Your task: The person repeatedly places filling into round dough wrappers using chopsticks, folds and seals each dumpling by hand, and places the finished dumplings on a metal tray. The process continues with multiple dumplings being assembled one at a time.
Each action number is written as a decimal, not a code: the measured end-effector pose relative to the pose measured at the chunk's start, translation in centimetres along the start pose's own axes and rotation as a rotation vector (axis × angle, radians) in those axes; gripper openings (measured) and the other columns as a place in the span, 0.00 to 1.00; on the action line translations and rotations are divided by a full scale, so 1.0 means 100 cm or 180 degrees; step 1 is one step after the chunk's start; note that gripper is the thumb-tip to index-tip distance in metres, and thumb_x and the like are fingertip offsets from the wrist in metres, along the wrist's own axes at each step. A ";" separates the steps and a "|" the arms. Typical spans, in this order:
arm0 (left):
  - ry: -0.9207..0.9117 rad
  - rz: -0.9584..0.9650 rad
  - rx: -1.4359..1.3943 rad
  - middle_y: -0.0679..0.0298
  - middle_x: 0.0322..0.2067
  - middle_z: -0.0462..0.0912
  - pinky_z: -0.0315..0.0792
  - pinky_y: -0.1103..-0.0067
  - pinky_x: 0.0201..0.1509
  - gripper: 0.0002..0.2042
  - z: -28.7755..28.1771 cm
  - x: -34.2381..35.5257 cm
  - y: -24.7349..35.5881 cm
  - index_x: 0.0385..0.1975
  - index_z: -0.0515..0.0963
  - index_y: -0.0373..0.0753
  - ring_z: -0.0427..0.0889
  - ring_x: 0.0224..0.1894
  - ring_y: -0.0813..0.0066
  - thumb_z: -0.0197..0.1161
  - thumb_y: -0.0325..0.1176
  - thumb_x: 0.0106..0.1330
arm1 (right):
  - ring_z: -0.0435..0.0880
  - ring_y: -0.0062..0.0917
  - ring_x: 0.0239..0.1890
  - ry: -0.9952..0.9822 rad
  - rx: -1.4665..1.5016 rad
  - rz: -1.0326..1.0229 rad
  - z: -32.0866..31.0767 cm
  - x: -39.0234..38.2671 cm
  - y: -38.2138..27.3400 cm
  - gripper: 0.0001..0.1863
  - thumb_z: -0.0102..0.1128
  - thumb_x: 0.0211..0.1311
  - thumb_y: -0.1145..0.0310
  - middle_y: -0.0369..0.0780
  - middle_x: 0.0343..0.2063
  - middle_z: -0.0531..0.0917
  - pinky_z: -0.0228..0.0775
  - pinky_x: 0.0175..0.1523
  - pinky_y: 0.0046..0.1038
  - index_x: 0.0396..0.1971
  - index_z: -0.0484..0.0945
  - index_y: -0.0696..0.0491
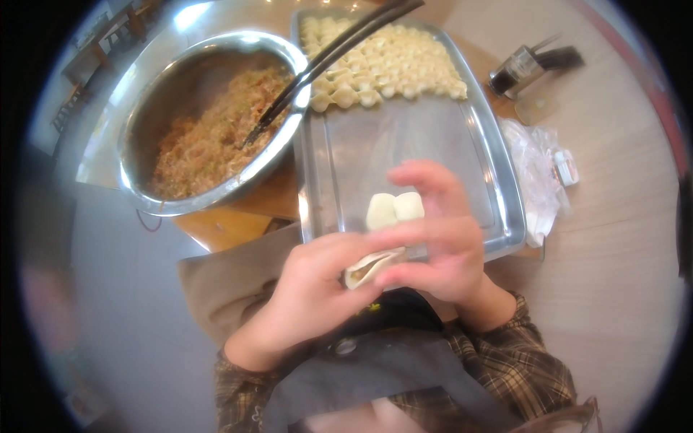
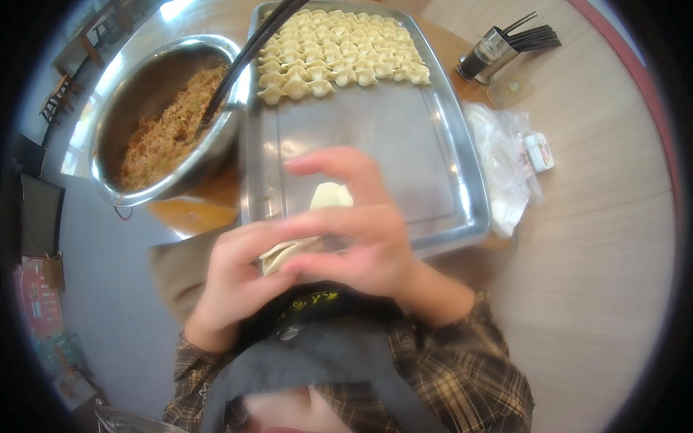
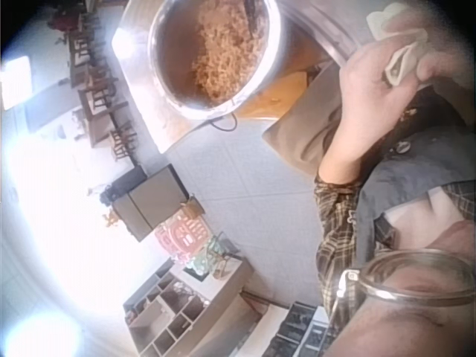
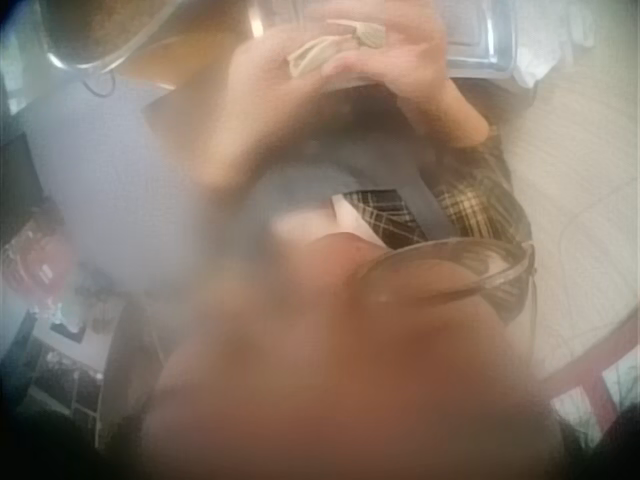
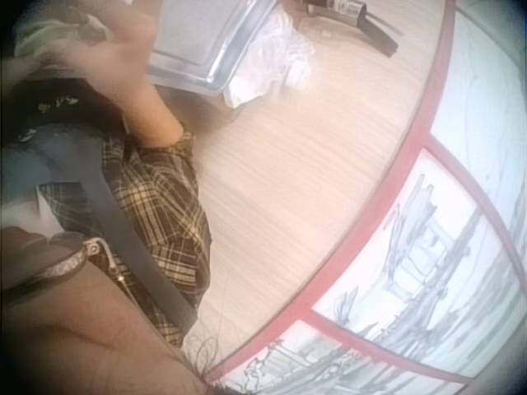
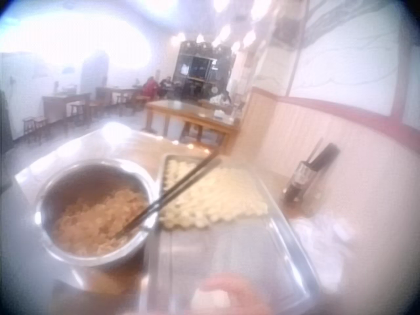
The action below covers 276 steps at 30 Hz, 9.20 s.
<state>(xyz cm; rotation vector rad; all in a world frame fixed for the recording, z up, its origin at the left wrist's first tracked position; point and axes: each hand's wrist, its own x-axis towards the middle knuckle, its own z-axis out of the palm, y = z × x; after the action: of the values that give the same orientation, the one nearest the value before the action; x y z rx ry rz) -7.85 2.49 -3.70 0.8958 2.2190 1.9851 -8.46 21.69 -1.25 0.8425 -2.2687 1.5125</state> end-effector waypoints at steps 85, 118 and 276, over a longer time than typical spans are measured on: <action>0.0932 0.2995 -0.9706 0.57 0.33 0.87 0.73 0.85 0.36 0.13 0.114 0.003 0.010 0.35 0.81 0.34 0.83 0.31 0.73 0.49 0.30 0.61 | 0.86 0.36 0.36 0.1902 0.1468 -0.1124 0.108 -0.011 -0.009 0.19 0.52 0.63 0.69 0.48 0.39 0.85 0.77 0.40 0.25 0.53 0.74 0.58; 0.1626 0.0415 -0.0282 0.62 0.34 0.79 0.70 0.82 0.38 0.18 0.008 -0.014 -0.006 0.47 0.73 0.28 0.74 0.33 0.79 0.66 0.35 0.67 | 0.84 0.22 0.37 0.0861 0.2796 0.1729 0.037 -0.005 -0.020 0.09 0.68 0.59 0.76 0.39 0.38 0.86 0.76 0.44 0.22 0.39 0.83 0.61; 0.0551 0.0196 -0.0824 0.47 0.62 0.71 0.62 0.73 0.67 0.22 0.019 -0.011 0.000 0.67 0.61 0.28 0.73 0.62 0.60 0.43 0.26 0.74 | 0.81 0.17 0.33 -0.0797 0.0546 0.1340 -0.007 0.013 -0.038 0.06 0.63 0.62 0.72 0.36 0.30 0.81 0.74 0.39 0.21 0.36 0.78 0.58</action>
<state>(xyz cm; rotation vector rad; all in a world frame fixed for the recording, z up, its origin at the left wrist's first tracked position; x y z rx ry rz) -6.22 3.70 -4.38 0.7971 1.9669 2.3916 -7.19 20.82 2.56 0.6539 -2.6551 1.8959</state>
